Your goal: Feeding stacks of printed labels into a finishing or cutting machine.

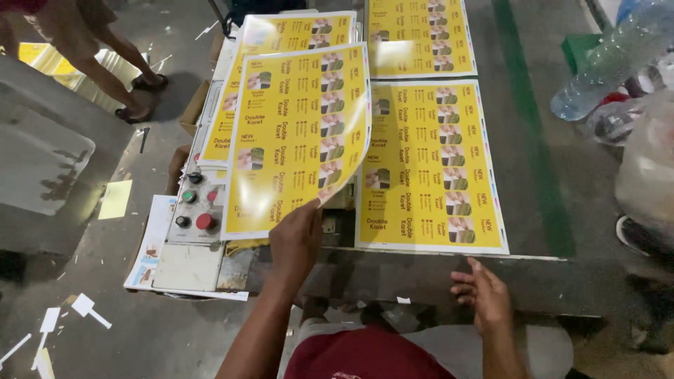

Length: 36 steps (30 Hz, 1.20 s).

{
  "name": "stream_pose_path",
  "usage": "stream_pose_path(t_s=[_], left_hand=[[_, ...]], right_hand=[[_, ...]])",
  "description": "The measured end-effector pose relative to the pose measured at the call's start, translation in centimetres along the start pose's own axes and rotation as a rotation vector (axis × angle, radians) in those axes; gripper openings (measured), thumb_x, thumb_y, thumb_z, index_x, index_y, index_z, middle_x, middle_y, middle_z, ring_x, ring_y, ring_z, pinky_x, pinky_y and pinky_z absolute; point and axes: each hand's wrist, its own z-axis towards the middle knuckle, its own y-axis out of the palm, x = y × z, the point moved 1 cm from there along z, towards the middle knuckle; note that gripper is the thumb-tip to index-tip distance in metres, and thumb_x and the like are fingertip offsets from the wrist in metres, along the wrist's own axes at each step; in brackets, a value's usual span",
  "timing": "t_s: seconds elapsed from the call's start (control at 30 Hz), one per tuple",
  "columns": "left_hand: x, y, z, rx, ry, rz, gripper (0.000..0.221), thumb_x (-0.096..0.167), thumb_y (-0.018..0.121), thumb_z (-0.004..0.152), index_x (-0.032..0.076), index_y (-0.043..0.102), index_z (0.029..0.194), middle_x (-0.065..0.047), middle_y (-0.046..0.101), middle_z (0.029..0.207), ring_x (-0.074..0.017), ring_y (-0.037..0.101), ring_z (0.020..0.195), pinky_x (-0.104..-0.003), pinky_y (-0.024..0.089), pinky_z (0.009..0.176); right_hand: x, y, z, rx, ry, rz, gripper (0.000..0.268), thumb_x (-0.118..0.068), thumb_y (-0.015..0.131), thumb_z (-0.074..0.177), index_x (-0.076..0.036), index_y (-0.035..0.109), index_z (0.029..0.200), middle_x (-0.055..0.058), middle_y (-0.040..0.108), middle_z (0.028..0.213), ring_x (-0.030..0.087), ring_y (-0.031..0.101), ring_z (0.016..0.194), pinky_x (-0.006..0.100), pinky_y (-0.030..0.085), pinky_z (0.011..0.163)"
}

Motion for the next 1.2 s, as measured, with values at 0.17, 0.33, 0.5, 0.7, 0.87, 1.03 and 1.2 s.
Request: stream_pose_path(t_s=[0.17,0.33,0.5,0.7,0.87,1.03,1.2], left_hand=[[4.4,1.4,-3.4,-0.099,0.095,-0.141,0.03,0.006,0.074,0.085,0.008,0.073,0.116,-0.01,0.075,0.113,-0.0295,0.073,0.084,-0.037,0.056,0.071],[7.9,4.7,-9.1,-0.342,0.319,-0.207,0.031,0.016,0.073,0.089,0.001,0.071,0.116,-0.014,0.073,0.124,-0.0318,0.066,0.119,-0.046,0.048,0.102],[9.6,3.2,-8.7,-0.479,0.339,-0.341,0.033,0.02,0.071,0.091,-0.001,0.069,0.115,-0.015,0.068,0.128,-0.035,0.061,0.121,-0.046,0.044,0.102],[4.5,5.0,-7.1,-0.424,0.24,-0.255,0.036,0.022,0.069,0.093,-0.001,0.071,0.121,-0.017,0.07,0.13,-0.0346,0.061,0.128,-0.047,0.044,0.105],[-3.1,8.2,-1.6,-0.321,0.068,-0.087,0.043,0.012,0.073,0.088,0.004,0.067,0.13,-0.014,0.068,0.136,-0.0316,0.058,0.133,-0.048,0.044,0.109],[-7.9,10.7,4.5,-0.082,0.091,0.169,0.062,0.03,0.06,0.1,-0.005,0.045,0.149,-0.026,0.055,0.148,-0.0426,0.051,0.14,-0.053,0.039,0.112],[-10.5,12.3,4.4,-0.397,0.005,0.207,0.086,0.053,0.045,0.103,-0.016,0.029,0.153,-0.036,0.023,0.164,-0.0488,0.011,0.155,-0.063,0.006,0.122]], right_hand=[[1.3,3.8,-2.9,-0.187,0.07,-0.116,0.044,-0.012,0.054,0.102,-0.005,0.06,0.145,0.025,0.076,0.102,0.029,0.061,0.067,0.039,0.048,0.057],[7.7,5.4,-2.0,-0.657,-0.165,-0.032,0.035,-0.02,0.061,0.099,0.003,0.066,0.124,0.013,0.072,0.093,0.018,0.062,0.073,0.03,0.05,0.065],[7.6,4.2,-2.1,-0.345,-0.012,0.105,0.037,-0.017,0.061,0.099,0.008,0.066,0.127,0.018,0.07,0.096,0.021,0.059,0.072,0.035,0.049,0.064],[5.7,-1.2,-2.7,-0.187,-0.062,0.137,0.032,-0.01,0.054,0.105,0.011,0.058,0.129,0.027,0.071,0.089,0.032,0.069,0.073,0.038,0.05,0.056],[8.7,-7.0,0.6,-0.011,-0.078,0.143,0.029,-0.011,0.057,0.107,0.01,0.055,0.127,0.024,0.067,0.087,0.032,0.067,0.069,0.038,0.049,0.055],[17.3,-19.4,13.6,-0.351,-0.23,0.116,0.058,-0.007,0.05,0.101,-0.012,0.038,0.158,0.024,0.072,0.113,0.034,0.073,0.069,0.043,0.063,0.05],[10.1,-19.0,9.0,0.007,-0.018,0.014,0.048,-0.004,0.041,0.109,-0.002,0.039,0.157,0.035,0.057,0.122,0.049,0.058,0.093,0.061,0.049,0.072]])
